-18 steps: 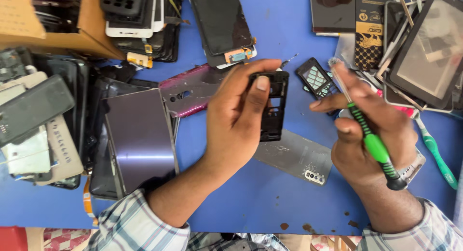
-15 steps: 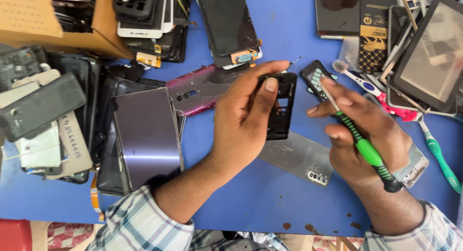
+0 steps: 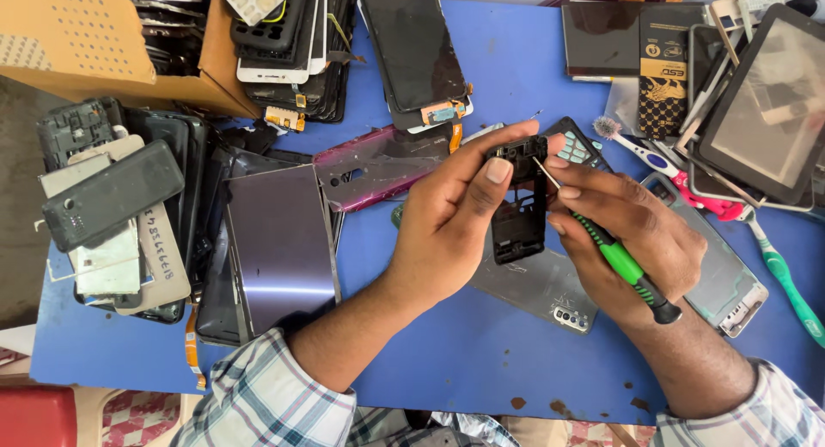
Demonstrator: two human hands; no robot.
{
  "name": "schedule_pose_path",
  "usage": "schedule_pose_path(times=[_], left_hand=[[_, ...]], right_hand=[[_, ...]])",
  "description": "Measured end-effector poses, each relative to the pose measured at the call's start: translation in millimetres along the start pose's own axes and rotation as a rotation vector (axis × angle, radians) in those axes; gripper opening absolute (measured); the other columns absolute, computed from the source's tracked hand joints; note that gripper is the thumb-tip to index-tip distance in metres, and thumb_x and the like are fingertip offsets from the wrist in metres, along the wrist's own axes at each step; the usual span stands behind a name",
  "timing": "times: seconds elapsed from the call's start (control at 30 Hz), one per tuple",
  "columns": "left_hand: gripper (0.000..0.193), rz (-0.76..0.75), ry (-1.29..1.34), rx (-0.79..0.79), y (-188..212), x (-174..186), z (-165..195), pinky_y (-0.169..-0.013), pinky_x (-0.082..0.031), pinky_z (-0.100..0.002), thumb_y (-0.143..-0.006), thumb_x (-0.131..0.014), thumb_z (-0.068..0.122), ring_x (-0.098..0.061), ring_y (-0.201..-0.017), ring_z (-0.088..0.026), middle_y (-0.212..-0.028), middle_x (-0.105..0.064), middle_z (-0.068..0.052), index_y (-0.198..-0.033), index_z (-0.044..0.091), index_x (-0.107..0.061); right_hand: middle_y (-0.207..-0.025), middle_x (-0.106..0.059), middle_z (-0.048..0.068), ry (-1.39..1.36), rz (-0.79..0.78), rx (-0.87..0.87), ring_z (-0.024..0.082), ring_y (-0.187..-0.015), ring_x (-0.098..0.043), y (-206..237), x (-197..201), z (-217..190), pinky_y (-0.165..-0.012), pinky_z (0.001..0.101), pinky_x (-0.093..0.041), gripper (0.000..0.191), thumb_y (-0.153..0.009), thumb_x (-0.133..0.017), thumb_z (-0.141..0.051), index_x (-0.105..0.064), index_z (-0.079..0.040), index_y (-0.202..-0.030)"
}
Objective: The person holds a phone midframe in one hand and uses a green-handled screwdriver to pry and unscrew the housing, working around the edges of the device. They reposition the phone repeatedly to work on different sides, then set it down on the cluttered workbench near the end.
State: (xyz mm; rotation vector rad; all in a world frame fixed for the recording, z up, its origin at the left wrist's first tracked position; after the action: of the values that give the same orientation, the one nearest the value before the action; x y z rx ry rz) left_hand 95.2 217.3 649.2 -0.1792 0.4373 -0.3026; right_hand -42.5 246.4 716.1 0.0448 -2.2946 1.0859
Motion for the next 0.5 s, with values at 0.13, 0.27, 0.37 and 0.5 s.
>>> schedule_pose_path(times=[0.13, 0.27, 0.37, 0.5], left_hand=[[0.048, -0.05, 0.006, -0.006, -8, -2, -92, -0.117, -0.051, -0.03, -0.122, -0.045, 0.035, -0.064, -0.131, -0.016, -0.142, -0.065, -0.013, -0.153, -0.001, -0.046], [0.05, -0.096, 0.071, 0.026, -21, -9, -151, -0.114, -0.053, -0.031, -0.122, -0.048, 0.037, -0.065, -0.127, -0.016, -0.14, -0.065, -0.014, -0.156, 0.0, -0.044], [0.053, -0.126, 0.107, 0.044, -29, -20, -197, -0.11, -0.056, -0.03, -0.122, -0.047, 0.041, -0.066, -0.123, -0.015, -0.138, -0.066, -0.013, -0.158, 0.002, -0.043], [0.056, -0.116, 0.085, 0.049, -41, -33, -265, -0.098, -0.054, -0.027, -0.123, -0.046, 0.045, -0.062, -0.106, -0.011, -0.125, -0.066, -0.011, -0.159, 0.002, -0.046]], right_hand=[[-0.111, -0.071, 0.025, -0.044, 0.013, 0.062, 0.032, -0.098, -0.076, 54, -10, 81, -0.082, 0.0376, -0.063, 0.03, -0.084, -0.083, 0.004, -0.062, 0.006, -0.104], [-0.106, -0.07, 0.025, -0.051, 0.009, 0.094, 0.033, -0.091, -0.075, 82, -8, 130, -0.077, 0.0366, -0.063, 0.032, -0.079, -0.086, 0.002, -0.063, 0.006, -0.101], [-0.103, -0.07, 0.023, -0.045, 0.008, 0.091, 0.033, -0.09, -0.075, 105, 1, 167, -0.076, 0.0373, -0.063, 0.032, -0.078, -0.087, 0.0, -0.064, 0.006, -0.1], [-0.101, -0.071, 0.021, -0.084, 0.009, 0.1, 0.032, -0.089, -0.075, 148, 3, 228, -0.076, 0.0387, -0.064, 0.032, -0.078, -0.087, -0.002, -0.065, 0.005, -0.1]])
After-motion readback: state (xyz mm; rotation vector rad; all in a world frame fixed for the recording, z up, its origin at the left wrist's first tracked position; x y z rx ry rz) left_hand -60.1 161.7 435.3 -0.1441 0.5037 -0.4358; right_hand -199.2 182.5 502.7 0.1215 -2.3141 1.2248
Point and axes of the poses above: each hand's wrist, its own y-axis away from the middle knuckle, its own x-axis out of the back of the hand, z = x × y, the point moved 8 cm from there along -y, towards the middle knuckle
